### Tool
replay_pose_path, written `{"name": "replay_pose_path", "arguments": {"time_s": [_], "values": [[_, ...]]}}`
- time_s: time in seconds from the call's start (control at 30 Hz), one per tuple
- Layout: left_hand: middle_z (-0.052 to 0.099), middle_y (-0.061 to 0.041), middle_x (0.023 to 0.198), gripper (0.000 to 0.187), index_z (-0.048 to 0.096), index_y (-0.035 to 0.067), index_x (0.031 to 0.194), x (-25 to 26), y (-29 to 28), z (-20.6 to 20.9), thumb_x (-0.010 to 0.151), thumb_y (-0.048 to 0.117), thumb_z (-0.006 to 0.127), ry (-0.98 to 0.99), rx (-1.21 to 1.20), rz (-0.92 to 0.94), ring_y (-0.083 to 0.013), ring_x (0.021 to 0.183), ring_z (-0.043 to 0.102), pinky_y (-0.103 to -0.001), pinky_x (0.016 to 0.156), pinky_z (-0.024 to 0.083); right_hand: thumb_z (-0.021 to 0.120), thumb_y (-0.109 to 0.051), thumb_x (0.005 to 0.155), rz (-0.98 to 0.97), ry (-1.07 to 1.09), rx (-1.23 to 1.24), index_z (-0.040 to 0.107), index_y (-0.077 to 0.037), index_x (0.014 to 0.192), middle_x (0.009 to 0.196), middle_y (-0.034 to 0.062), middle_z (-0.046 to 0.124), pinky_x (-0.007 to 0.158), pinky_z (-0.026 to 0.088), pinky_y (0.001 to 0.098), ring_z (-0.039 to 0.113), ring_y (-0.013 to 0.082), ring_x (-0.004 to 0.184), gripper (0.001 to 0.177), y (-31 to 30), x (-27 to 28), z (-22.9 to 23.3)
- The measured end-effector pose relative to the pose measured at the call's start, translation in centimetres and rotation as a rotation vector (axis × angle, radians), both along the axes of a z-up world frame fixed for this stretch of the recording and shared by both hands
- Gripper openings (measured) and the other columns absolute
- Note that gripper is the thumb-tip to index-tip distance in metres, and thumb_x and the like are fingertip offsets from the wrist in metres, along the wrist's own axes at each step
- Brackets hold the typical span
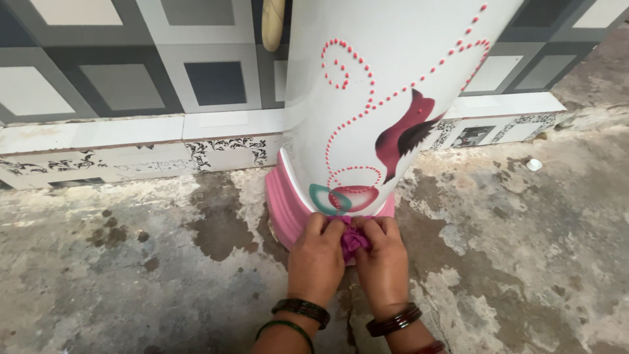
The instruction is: The person cleans the pedestal and basin of a sink using a pink cloth, wiping the exterior surfaces of the pedestal and the outer and inner surfaces of the basin by hand.
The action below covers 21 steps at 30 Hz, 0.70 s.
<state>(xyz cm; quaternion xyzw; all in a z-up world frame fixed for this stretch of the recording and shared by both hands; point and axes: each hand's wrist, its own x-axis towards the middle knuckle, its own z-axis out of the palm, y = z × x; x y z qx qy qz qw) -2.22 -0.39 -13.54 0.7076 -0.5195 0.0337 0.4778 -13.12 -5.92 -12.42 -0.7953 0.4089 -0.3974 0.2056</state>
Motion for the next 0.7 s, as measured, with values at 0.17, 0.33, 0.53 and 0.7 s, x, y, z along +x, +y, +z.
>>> {"name": "replay_pose_path", "arguments": {"time_s": [0.17, 0.33, 0.53, 0.7], "values": [[0.061, -0.013, 0.103, 0.017, 0.068, 0.011, 0.103, -2.2, -1.4, 0.6, 0.087, 0.009, 0.064, -0.069, 0.175, -0.108, -0.0364, 0.082, 0.068, -0.050, 0.072, 0.055, 0.065, 0.006, 0.078, -0.102, -0.035, 0.072, 0.074, -0.008, 0.103, 0.102, 0.0130, 0.070, 0.078, 0.057, 0.0370, 0.071, 0.0299, 0.089, 0.030, -2.7, -1.6, -0.3], [0.059, -0.015, 0.103, 0.037, 0.066, 0.006, 0.119, -2.7, -0.6, 1.5, 0.082, 0.009, 0.064, -0.119, 0.078, -0.169, -0.0372, 0.085, 0.067, -0.049, 0.070, 0.055, 0.063, 0.000, 0.085, -0.206, -0.158, 0.302, 0.072, -0.006, 0.104, 0.103, 0.0137, 0.072, 0.079, 0.057, 0.0371, 0.072, 0.0292, 0.087, 0.022, -3.1, -1.4, -1.2], [0.060, -0.013, 0.106, 0.034, 0.066, 0.010, 0.117, -0.9, -0.1, 0.4, 0.083, 0.011, 0.067, -0.108, 0.119, -0.164, -0.0357, 0.088, 0.067, -0.049, 0.072, 0.055, 0.063, -0.005, 0.085, -0.154, -0.141, 0.219, 0.066, -0.001, 0.110, 0.104, 0.0195, 0.065, 0.085, 0.052, 0.0421, 0.066, 0.0360, 0.095, 0.026, -0.4, -0.4, -2.3], [0.061, -0.008, 0.107, 0.020, 0.067, 0.014, 0.104, -1.7, -0.7, 1.2, 0.085, 0.010, 0.067, -0.043, 0.076, -0.070, -0.0321, 0.092, 0.069, -0.046, 0.075, 0.056, 0.062, -0.001, 0.083, -0.196, -0.269, 0.265, 0.068, -0.003, 0.106, 0.098, 0.0118, 0.072, 0.076, 0.058, 0.0356, 0.071, 0.0236, 0.083, 0.024, -0.1, -1.1, -1.5]]}}
